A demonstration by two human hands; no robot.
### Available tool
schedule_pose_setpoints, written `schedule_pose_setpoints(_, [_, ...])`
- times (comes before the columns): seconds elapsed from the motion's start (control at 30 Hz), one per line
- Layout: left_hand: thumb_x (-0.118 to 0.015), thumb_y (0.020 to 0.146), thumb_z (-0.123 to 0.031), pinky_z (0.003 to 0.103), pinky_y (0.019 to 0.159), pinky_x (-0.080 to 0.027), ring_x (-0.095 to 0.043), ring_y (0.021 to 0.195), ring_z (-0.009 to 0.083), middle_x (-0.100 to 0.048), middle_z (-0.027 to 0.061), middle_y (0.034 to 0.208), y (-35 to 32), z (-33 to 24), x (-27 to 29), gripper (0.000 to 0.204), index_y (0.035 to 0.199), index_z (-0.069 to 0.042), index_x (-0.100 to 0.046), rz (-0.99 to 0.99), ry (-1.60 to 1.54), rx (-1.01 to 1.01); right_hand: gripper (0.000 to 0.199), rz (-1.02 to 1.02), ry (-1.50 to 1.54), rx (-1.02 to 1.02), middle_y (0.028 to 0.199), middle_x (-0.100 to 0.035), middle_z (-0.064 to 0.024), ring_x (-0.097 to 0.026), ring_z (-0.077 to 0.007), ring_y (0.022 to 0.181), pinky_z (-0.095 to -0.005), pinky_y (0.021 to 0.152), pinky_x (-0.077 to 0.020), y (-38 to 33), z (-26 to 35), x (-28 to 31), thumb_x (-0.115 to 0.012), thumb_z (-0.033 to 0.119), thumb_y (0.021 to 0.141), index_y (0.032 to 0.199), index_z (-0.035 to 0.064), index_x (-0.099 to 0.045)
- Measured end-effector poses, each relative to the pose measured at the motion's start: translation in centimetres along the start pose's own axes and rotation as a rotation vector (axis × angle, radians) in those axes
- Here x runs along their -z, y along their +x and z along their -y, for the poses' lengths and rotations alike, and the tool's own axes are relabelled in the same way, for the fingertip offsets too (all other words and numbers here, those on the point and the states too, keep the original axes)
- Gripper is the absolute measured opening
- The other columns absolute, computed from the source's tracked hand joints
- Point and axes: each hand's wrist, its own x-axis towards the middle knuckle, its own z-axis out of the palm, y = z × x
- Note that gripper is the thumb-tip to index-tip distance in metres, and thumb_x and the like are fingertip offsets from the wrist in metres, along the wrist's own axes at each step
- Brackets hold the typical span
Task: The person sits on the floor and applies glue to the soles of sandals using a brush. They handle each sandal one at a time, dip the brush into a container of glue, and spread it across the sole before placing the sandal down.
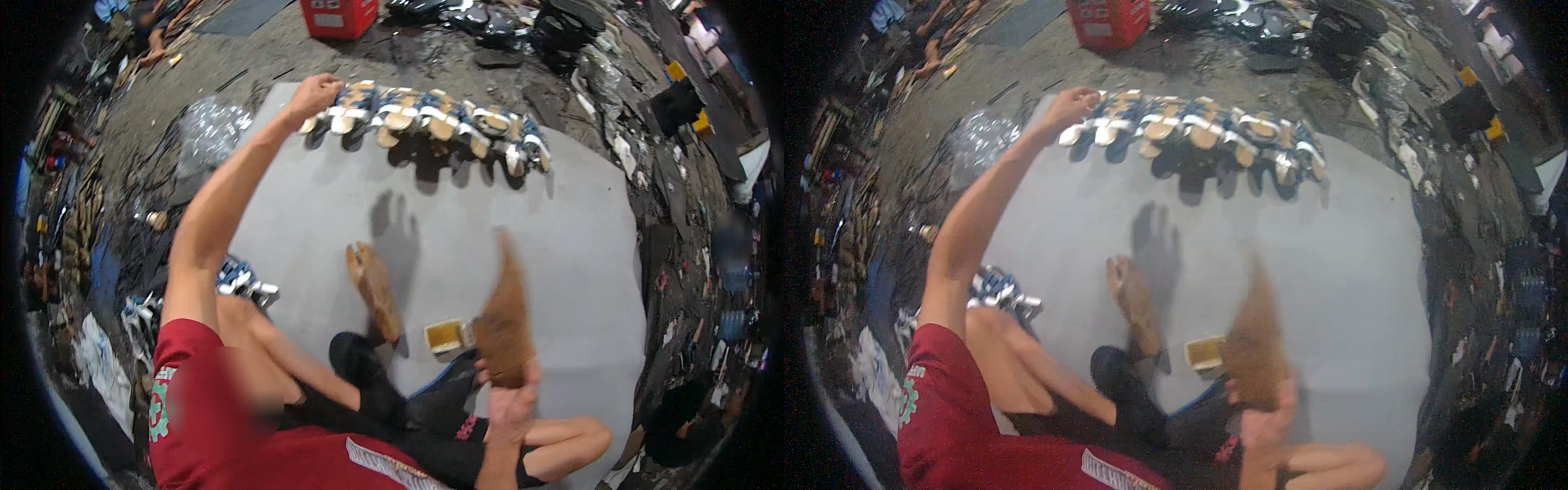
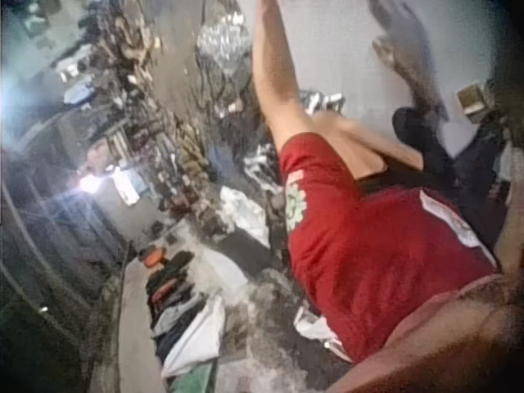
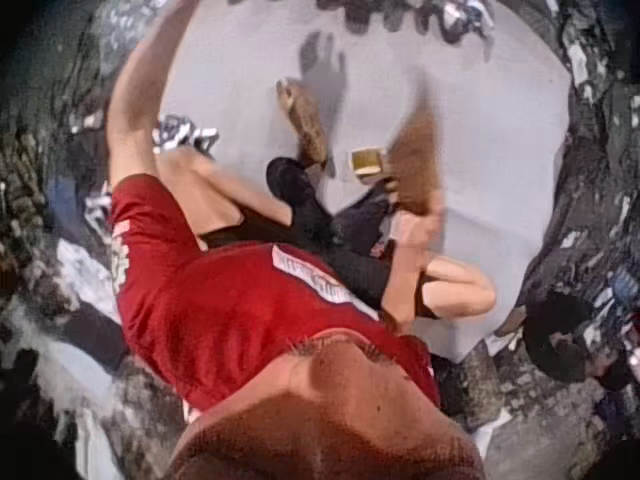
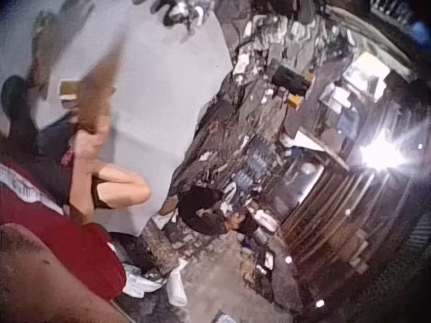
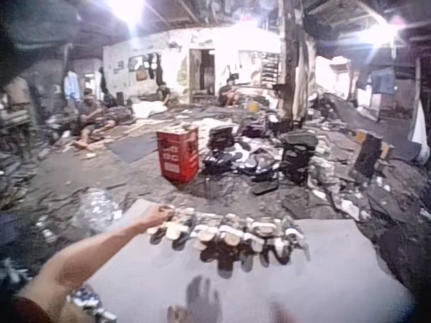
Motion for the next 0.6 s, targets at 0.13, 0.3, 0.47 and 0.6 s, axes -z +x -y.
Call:
schedule_pose_setpoints(0.13, [-0.062, 0.105, -0.047, 0.031, 0.091, -0.054, -0.067, 0.107, 0.0153, -0.070, 0.0061, 0.121, -12.4, -5.8, 9.8, 0.052, 0.138, -0.006, -0.064, 0.103, -0.090, 0.063, 0.047, -0.184, 0.330, -0.037, 0.109, -0.069, -0.0110, -0.067, -0.0245, 0.078, -0.0287, 0.056, -0.0554, 4.0, 2.4, 8.0, -0.065, 0.047, 0.102, 0.131, 0.0092, -0.060])
schedule_pose_setpoints(0.3, [-0.061, 0.105, -0.040, 0.036, 0.103, -0.050, -0.066, 0.116, 0.0190, -0.068, 0.0116, 0.131, -30.6, -7.7, 11.7, 0.056, 0.148, -0.004, -0.055, -0.190, -0.655, -0.006, 0.054, -0.543, 0.563, -0.038, 0.122, -0.061, -0.0131, -0.063, -0.0213, 0.086, -0.0243, 0.055, -0.0531, 10.2, -0.7, 17.0, -0.067, 0.045, 0.101, 0.132, 0.0026, -0.054])
schedule_pose_setpoints(0.47, [-0.060, 0.106, -0.037, 0.033, 0.100, -0.049, -0.063, 0.107, 0.0167, -0.068, 0.0080, 0.116, -37.2, -6.7, 4.0, 0.050, 0.143, -0.003, -0.057, -0.168, -0.868, 0.255, 0.065, -0.597, 1.074, 0.059, 0.113, -0.060, -0.0195, -0.063, -0.0245, 0.082, -0.0257, 0.057, -0.0538, 9.3, -3.9, 25.7, -0.061, 0.048, 0.104, 0.138, -0.0058, -0.046])
schedule_pose_setpoints(0.6, [-0.058, 0.107, -0.037, 0.034, 0.101, -0.048, -0.063, 0.111, 0.0180, -0.068, 0.0094, 0.120, -36.1, -5.8, 3.1, 0.050, 0.143, -0.003, -0.056, -0.143, -0.805, 0.340, 0.063, -0.770, 0.941, -0.019, 0.113, -0.061, -0.0199, -0.063, -0.0243, 0.088, -0.0273, 0.063, -0.0551, 5.2, -3.8, 21.1, -0.052, 0.047, 0.108, 0.138, -0.0081, -0.046])
